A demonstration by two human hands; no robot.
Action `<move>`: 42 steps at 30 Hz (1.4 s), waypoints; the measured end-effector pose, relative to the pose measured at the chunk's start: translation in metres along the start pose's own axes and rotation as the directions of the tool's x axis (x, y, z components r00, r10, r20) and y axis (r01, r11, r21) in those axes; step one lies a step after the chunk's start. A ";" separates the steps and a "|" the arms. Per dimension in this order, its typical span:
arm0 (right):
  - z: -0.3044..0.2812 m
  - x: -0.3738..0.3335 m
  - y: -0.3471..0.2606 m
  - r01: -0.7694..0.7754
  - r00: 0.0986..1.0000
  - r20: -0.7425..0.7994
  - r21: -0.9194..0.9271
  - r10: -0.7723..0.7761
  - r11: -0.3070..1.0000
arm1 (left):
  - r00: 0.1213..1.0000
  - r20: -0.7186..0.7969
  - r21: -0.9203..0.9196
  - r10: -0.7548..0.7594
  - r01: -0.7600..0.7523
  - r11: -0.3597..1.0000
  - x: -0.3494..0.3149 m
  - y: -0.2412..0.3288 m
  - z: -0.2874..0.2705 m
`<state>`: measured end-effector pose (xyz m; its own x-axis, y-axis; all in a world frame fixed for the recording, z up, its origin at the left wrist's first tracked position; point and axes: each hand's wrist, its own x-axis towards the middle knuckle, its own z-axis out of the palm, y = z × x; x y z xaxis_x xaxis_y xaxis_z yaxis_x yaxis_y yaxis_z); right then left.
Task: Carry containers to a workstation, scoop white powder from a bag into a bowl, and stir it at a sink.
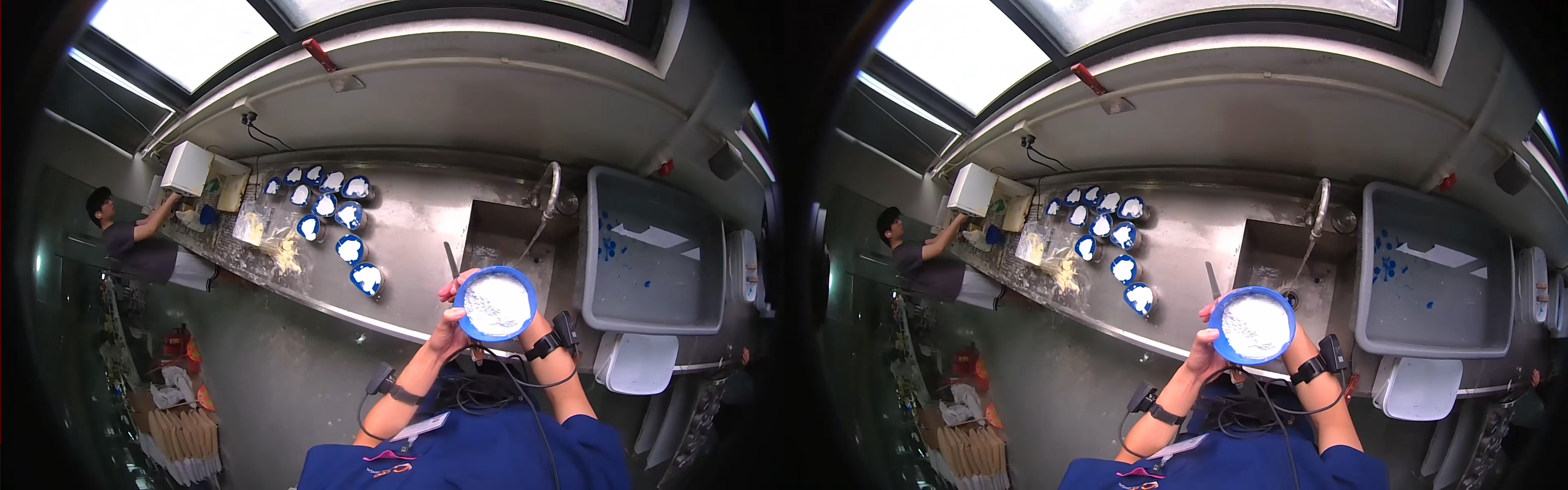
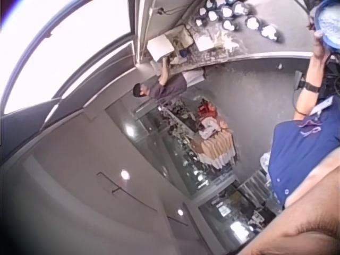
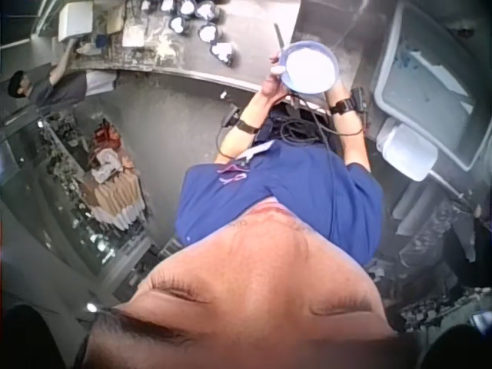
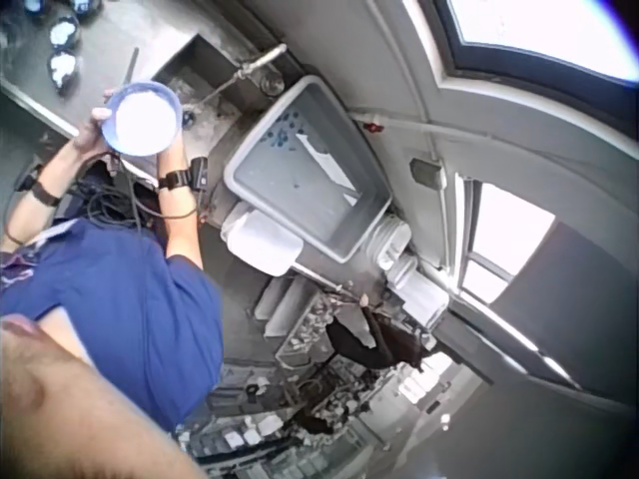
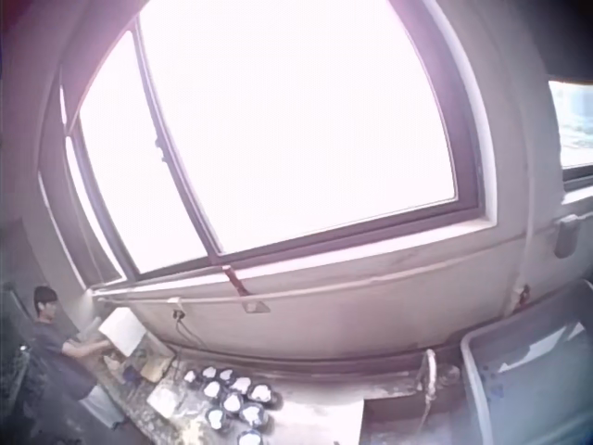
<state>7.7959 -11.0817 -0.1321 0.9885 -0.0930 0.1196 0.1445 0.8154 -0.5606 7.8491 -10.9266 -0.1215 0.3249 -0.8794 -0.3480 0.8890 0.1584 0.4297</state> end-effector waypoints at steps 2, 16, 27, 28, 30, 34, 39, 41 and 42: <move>0.006 0.006 -0.008 0.067 0.996 0.068 -0.051 -0.063 0.996 | 1.000 0.020 0.049 -0.012 0.011 0.999 -0.003 0.004 0.003; -0.148 0.063 0.006 -0.248 0.843 -0.339 0.442 0.417 0.862 | 0.996 -0.042 0.197 -0.078 0.085 0.977 -0.021 0.013 0.004; -0.107 -0.146 0.028 -0.377 0.535 -0.771 0.149 0.346 0.914 | 0.990 -0.140 0.026 -0.003 0.007 1.000 0.070 0.002 -0.048; -0.089 -0.157 0.015 -0.415 0.528 -0.824 -0.037 0.208 0.909 | 0.991 -0.133 -0.039 0.001 -0.007 0.999 0.088 -0.005 -0.045; -0.065 -0.179 -0.006 -0.497 0.531 -0.841 -0.216 0.098 0.840 | 0.993 -0.107 -0.061 -0.041 0.035 0.998 0.128 -0.024 -0.045; -0.023 -0.205 -0.033 -0.658 0.514 -0.843 -0.505 -0.156 0.558 | 0.995 -0.051 -0.092 -0.083 0.078 0.993 0.190 -0.056 -0.056; 0.027 -0.207 -0.070 -0.650 0.455 -0.859 -0.501 -0.234 0.572 | 0.993 0.024 -0.102 -0.117 0.119 0.988 0.230 -0.072 -0.047; 0.035 -0.212 -0.075 -0.689 0.422 -0.881 -0.466 -0.215 0.555 | 0.992 0.041 -0.109 -0.122 0.126 0.986 0.233 -0.076 -0.042; 0.035 -0.215 -0.077 -0.705 0.453 -0.841 -0.541 -0.297 0.458 | 0.990 0.057 -0.109 -0.128 0.134 0.985 0.235 -0.075 -0.039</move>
<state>7.5707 -11.1045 -0.0860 0.4427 -0.7645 -0.4685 -0.6059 0.1300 -0.7848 7.8711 -11.1273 -0.2678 0.1893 -0.9167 -0.3520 0.9543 0.0873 0.2858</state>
